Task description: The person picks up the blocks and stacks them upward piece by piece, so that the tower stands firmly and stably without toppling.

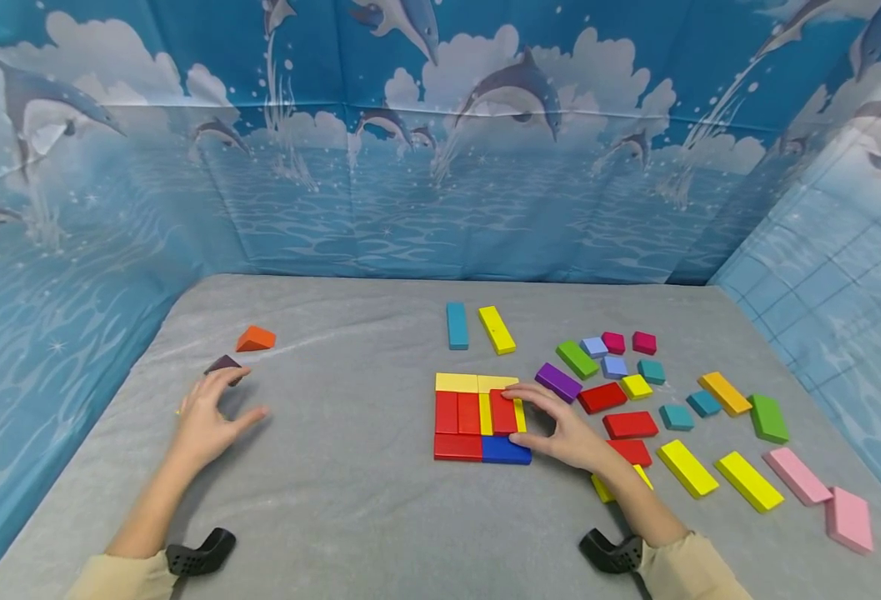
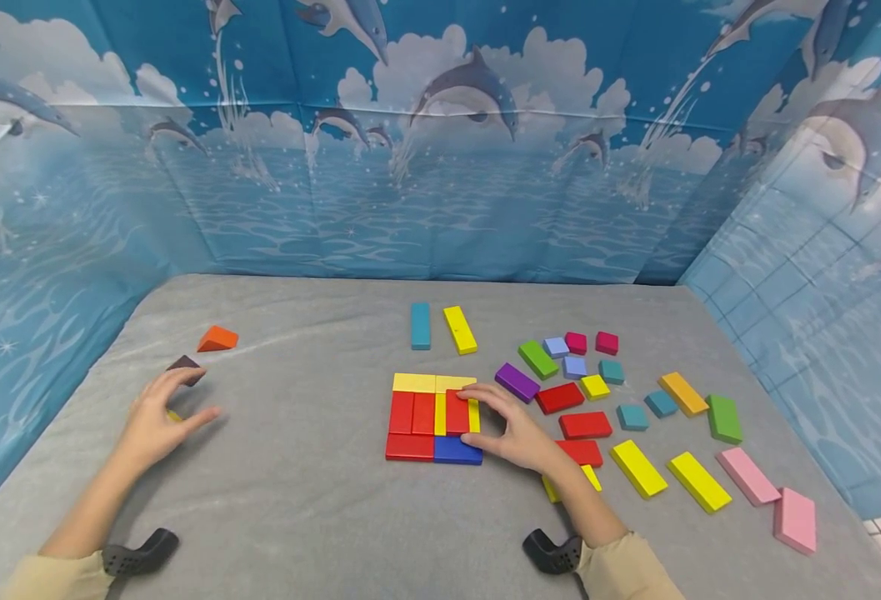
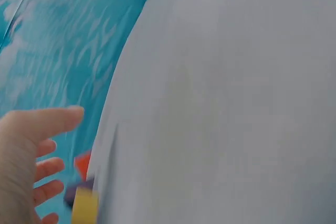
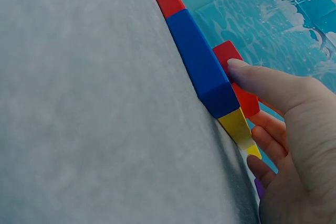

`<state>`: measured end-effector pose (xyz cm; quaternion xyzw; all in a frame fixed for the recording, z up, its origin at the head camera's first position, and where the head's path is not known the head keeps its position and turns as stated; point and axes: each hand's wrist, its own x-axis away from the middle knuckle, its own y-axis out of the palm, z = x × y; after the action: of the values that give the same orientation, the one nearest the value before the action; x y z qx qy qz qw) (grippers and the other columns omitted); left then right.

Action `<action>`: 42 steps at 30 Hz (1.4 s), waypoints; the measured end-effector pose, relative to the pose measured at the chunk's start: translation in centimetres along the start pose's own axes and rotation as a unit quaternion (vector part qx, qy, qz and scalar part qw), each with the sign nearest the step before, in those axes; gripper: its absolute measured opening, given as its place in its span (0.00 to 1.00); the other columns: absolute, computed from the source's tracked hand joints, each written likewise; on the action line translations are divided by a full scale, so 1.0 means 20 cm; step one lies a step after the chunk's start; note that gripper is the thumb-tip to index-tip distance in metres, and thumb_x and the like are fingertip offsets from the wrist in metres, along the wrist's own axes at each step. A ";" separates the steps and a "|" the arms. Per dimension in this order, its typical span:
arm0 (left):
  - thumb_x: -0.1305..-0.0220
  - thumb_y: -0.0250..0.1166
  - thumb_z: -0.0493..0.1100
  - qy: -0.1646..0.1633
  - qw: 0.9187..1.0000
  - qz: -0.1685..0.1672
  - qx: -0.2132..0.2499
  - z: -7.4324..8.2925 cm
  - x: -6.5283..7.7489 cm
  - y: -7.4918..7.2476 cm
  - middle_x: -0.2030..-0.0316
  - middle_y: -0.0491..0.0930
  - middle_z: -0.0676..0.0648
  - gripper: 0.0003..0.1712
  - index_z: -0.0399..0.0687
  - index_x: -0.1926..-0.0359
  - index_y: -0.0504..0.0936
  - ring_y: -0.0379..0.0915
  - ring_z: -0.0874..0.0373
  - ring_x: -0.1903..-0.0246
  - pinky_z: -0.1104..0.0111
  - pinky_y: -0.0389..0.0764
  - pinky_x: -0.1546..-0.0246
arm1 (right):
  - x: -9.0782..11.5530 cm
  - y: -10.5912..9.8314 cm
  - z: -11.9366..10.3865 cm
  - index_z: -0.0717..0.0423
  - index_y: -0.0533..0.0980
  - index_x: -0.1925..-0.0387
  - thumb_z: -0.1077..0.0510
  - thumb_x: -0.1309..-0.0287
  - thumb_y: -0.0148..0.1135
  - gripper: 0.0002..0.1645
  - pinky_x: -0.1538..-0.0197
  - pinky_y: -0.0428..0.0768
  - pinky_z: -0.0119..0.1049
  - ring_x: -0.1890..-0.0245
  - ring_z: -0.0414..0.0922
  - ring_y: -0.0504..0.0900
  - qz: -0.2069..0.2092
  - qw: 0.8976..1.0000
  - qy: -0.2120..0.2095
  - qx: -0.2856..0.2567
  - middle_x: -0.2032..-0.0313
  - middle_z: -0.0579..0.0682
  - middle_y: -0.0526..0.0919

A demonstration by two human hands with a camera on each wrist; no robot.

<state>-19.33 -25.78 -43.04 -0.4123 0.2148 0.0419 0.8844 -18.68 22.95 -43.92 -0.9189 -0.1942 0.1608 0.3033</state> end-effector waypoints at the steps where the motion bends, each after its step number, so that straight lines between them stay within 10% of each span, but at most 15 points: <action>1: 0.57 0.73 0.44 -0.007 1.000 0.010 -0.006 -0.03 0.02 -0.03 0.49 0.69 0.34 0.34 0.37 0.48 0.73 0.59 0.36 0.49 0.41 0.54 0.54 | 0.00 0.00 0.00 0.49 0.68 0.41 0.57 0.51 0.68 0.33 0.45 0.68 0.55 0.39 0.49 0.60 0.000 1.000 0.001 -0.001 0.39 0.51 0.66; 13: 0.56 0.72 0.47 -0.090 0.993 0.024 -0.069 -0.18 0.18 -0.13 0.50 0.66 0.29 0.35 0.34 0.49 0.72 0.57 0.31 0.49 0.37 0.52 0.52 | 0.00 -0.03 -0.19 0.63 0.67 0.42 0.65 0.52 0.66 0.33 0.47 0.68 0.59 0.40 0.58 0.60 -0.009 1.000 0.010 -0.003 0.42 0.63 0.66; 20: 0.62 0.75 0.40 -0.053 0.997 0.039 -0.042 -0.13 0.15 -0.11 0.55 0.70 0.32 0.34 0.33 0.51 0.74 0.62 0.35 0.53 0.42 0.59 0.54 | 0.00 -0.03 -0.18 0.62 0.67 0.42 0.64 0.52 0.66 0.34 0.47 0.67 0.60 0.40 0.58 0.60 -0.009 1.000 0.015 -0.010 0.41 0.62 0.66; 31: 0.60 0.75 0.40 0.037 0.997 -0.040 0.059 0.23 -0.09 0.09 0.50 0.71 0.39 0.34 0.38 0.48 0.75 0.63 0.42 0.49 0.46 0.65 0.53 | 0.00 -0.02 -0.10 0.55 0.67 0.41 0.61 0.51 0.67 0.34 0.46 0.68 0.58 0.39 0.54 0.60 -0.007 1.000 0.011 -0.008 0.40 0.58 0.65; 42: 0.56 0.74 0.45 0.127 0.967 -0.179 0.126 0.64 -0.22 0.51 0.47 0.71 0.46 0.34 0.44 0.45 0.74 0.64 0.50 0.46 0.51 0.68 0.47 | 0.01 -0.04 -0.19 0.62 0.67 0.42 0.64 0.51 0.66 0.32 0.46 0.68 0.58 0.41 0.56 0.61 -0.007 1.000 0.011 -0.012 0.42 0.61 0.66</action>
<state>-21.56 -9.12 -41.22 -0.3311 0.2518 -0.1975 0.8877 -17.15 21.70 -40.55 -0.9227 -0.1992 0.1458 0.2960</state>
